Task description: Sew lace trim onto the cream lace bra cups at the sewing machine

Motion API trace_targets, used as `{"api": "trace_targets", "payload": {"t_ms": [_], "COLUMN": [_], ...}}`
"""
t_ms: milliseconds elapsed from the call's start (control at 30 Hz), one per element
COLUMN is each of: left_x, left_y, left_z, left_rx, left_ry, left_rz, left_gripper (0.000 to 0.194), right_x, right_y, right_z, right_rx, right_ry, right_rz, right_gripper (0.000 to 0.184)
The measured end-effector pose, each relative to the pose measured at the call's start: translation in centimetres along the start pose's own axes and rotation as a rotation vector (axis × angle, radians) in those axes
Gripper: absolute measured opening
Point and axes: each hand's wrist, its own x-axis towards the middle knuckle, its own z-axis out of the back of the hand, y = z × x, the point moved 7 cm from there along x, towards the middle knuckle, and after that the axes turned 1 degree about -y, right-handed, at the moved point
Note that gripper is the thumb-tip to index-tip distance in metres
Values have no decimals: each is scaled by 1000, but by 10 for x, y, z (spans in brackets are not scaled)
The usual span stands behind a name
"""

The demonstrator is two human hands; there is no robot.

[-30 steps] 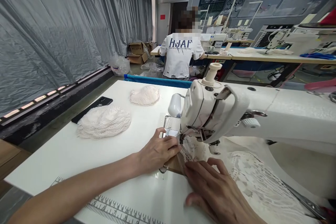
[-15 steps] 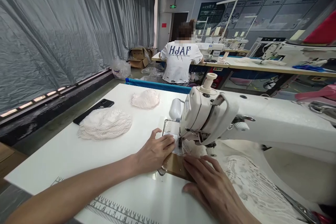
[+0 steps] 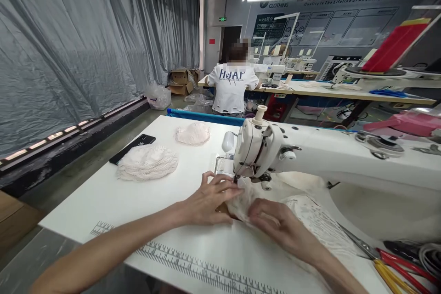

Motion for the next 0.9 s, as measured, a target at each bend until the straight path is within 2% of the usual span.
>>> {"api": "trace_targets", "payload": {"t_ms": [33,100,200,267,333,433,533,600,667,733,767,833,900], "left_x": [-4,-16,-34,-45,-55,-70,-80,-82,-82,-80,-79,-81,-88], "left_y": [-4,-13,-27,-34,-39,-40,-40,-42,-49,-58,-62,-68,-74], "left_z": [1,2,4,5,3,0,-1,-8,-21,-32,-35,-37,-35], "left_rx": [-128,-425,-771,-867,-963,-1197,-1414,-1459,-1437,-1388,-1367,-1355,-1407], "left_ry": [33,72,48,13,-1,-62,-150,-107,-6,61,59,3,-60], "left_rz": [66,220,396,457,522,625,657,686,725,753,757,758,733], "left_gripper": [53,34,16,11,11,17,24,27,28,32,35,40,45], "right_x": [-4,-10,-14,-16,-18,-26,-42,-53,-58,-56,-56,-55,-57], "right_y": [0,-2,-7,-16,-28,-46,-45,-26,7,54,72,90,89], "right_z": [4,15,18,13,13,25,45,47,31,-8,-24,-42,-49], "right_rx": [168,384,428,308,140,-146,-368,-437,-416,-141,-39,69,97], "right_ry": [48,68,190,273,281,190,2,-104,-110,86,144,139,90], "right_rz": [-41,-111,-139,-157,-196,-261,-346,-379,-315,-50,7,-17,-117], "right_gripper": [35,38,36,37,39,36,26,23,27,72,84,88,74]}}
